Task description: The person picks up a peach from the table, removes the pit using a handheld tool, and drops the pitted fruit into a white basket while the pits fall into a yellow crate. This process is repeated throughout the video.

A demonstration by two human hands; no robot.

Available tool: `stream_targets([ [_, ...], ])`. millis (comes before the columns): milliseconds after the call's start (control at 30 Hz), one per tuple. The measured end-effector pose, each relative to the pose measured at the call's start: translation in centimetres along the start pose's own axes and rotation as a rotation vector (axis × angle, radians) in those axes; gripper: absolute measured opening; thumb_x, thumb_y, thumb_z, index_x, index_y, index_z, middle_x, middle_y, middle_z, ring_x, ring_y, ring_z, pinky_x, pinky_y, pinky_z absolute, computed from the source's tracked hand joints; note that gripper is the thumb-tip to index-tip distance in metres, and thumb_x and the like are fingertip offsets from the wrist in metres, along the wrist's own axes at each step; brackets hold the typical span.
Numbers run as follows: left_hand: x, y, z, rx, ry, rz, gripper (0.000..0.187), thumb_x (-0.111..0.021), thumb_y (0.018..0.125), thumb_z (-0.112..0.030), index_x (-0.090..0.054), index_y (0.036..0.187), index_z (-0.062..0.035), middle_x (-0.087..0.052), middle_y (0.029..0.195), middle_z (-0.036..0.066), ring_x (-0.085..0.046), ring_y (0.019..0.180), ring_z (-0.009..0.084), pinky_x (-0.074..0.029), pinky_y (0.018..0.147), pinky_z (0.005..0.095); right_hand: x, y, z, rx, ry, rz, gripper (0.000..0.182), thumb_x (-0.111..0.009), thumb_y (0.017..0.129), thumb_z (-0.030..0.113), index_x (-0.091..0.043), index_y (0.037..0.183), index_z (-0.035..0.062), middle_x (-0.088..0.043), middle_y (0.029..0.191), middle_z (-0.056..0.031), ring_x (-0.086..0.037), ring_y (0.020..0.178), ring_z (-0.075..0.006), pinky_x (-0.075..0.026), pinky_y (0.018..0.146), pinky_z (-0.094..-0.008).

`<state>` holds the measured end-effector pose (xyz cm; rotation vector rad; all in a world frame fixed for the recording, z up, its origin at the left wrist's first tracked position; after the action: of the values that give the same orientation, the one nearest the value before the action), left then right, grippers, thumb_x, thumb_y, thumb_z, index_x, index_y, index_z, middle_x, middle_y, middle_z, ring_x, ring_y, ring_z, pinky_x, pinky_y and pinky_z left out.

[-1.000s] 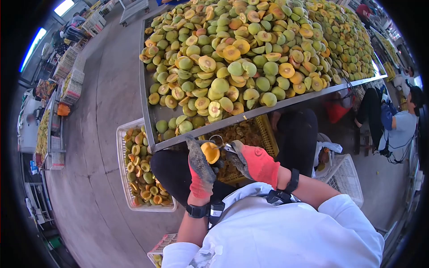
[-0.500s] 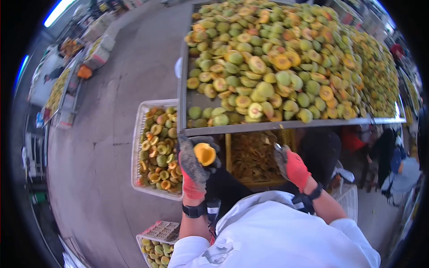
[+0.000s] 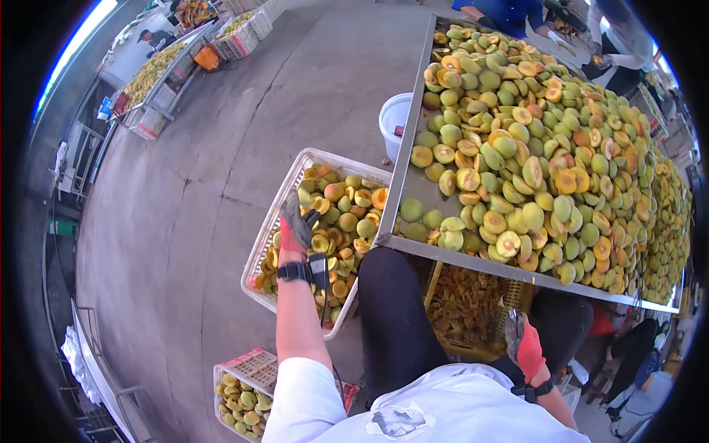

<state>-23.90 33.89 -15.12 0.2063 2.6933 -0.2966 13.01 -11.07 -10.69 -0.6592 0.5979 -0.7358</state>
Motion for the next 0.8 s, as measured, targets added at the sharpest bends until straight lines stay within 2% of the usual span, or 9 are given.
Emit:
stream_targets([
  [67,1.4,2.3,0.6,-0.015,0.301,-0.330,0.060,-0.057,0.090,-0.037,-0.036,0.135,-0.0029,-0.050,0.126,0.017,-0.052,0.113,0.0287,-0.046,0.092,0.0415,-0.4,0.4,0.0,0.008,-0.043,0.018,0.029,-0.050,0.094,0.038,-0.065,0.094,0.0127,-0.061,0.078,0.0042,-0.054,0.065,-0.0073,-0.042,0.055,-0.0212],
  [100,1.7,2.3,1.3,-0.010,0.297,-0.338,0.060,-0.057,0.090,-0.037,-0.036,0.135,-0.0029,-0.050,0.126,0.017,-0.052,0.113,0.0287,-0.046,0.092,0.0415,-0.6,0.7,-0.2,0.018,-0.020,-0.053,0.030,-0.050,0.094,0.037,-0.065,0.093,0.0118,-0.061,0.078,0.0037,-0.054,0.065,-0.0076,-0.042,0.055,-0.0215],
  [167,1.7,0.4,1.9,-0.149,1.460,-0.575,0.076,-0.055,0.084,-0.052,-0.029,0.142,-0.0098,-0.037,0.140,0.019,-0.038,0.128,0.0342,-0.032,0.104,0.0438,0.0,1.2,-1.0,0.024,0.002,-0.128,0.030,-0.050,0.094,0.037,-0.065,0.092,0.0110,-0.061,0.077,0.0033,-0.054,0.065,-0.0079,-0.042,0.056,-0.0217],
  [200,0.2,-1.4,1.7,-0.022,1.522,-0.572,0.085,-0.055,0.079,-0.058,-0.024,0.145,-0.0149,-0.025,0.147,0.022,-0.021,0.137,0.0367,-0.017,0.110,0.0483,1.1,1.5,-1.6,-0.015,-0.007,-0.148,0.030,-0.050,0.094,0.036,-0.065,0.092,0.0101,-0.061,0.078,0.0029,-0.055,0.065,-0.0084,-0.043,0.056,-0.0221],
  [300,2.8,-3.6,8.0,-0.122,1.890,-0.398,0.080,-0.052,0.082,-0.056,-0.023,0.146,-0.0184,-0.022,0.149,0.020,-0.016,0.139,0.0364,-0.011,0.110,0.0546,0.8,1.9,-1.5,-0.066,-0.027,-0.152,0.030,-0.050,0.094,0.034,-0.065,0.093,0.0084,-0.062,0.079,0.0019,-0.057,0.068,-0.0095,-0.045,0.059,-0.0234],
  [500,0.8,1.1,8.0,-0.217,1.921,-0.456,0.073,-0.045,0.089,-0.052,-0.022,0.146,-0.0128,-0.025,0.147,0.021,-0.022,0.137,0.0376,-0.013,0.110,0.0525,-0.3,3.5,-1.2,-0.125,-0.064,-0.309,0.031,-0.047,0.095,0.038,-0.063,0.101,0.0116,-0.061,0.081,0.0025,-0.056,0.068,-0.0094,-0.043,0.056,-0.0214],
  [533,2.1,3.0,9.2,-0.299,1.558,-0.355,0.073,-0.047,0.089,-0.049,-0.022,0.146,-0.0121,-0.028,0.146,0.021,-0.026,0.135,0.0361,-0.018,0.109,0.0511,-0.2,3.7,-1.3,-0.134,-0.075,-0.314,0.031,-0.047,0.095,0.038,-0.063,0.101,0.0116,-0.061,0.081,0.0025,-0.056,0.068,-0.0094,-0.043,0.056,-0.0214],
  [667,-1.6,8.2,7.7,-0.169,1.791,-0.213,0.069,-0.046,0.090,-0.048,-0.026,0.144,-0.0101,-0.032,0.145,0.017,-0.030,0.134,0.0336,-0.020,0.110,0.0468,0.2,4.6,-1.8,-0.131,-0.070,-0.290,0.027,-0.047,0.095,0.031,-0.062,0.098,0.0083,-0.064,0.089,-0.0016,-0.059,0.072,-0.0129,-0.048,0.061,-0.0240],
  [800,-0.7,14.4,9.1,-0.164,1.697,-0.376,0.062,-0.044,0.091,-0.040,-0.026,0.144,-0.0127,-0.030,0.147,0.017,-0.026,0.137,0.0318,-0.015,0.113,0.0426,-0.9,4.7,-1.4,-0.149,-0.077,-0.329,0.026,-0.047,0.096,0.030,-0.061,0.097,0.0080,-0.062,0.084,-0.0014,-0.058,0.070,-0.0126,-0.048,0.061,-0.0240],
])
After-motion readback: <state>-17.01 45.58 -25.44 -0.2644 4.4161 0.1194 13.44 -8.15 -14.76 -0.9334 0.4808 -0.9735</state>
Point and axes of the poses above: each hand's wrist, its own y-axis towards the middle knuckle, its own x-axis out of the back of the hand, z = x × y, the point moved 3 cm from there along y, towards the middle knuckle
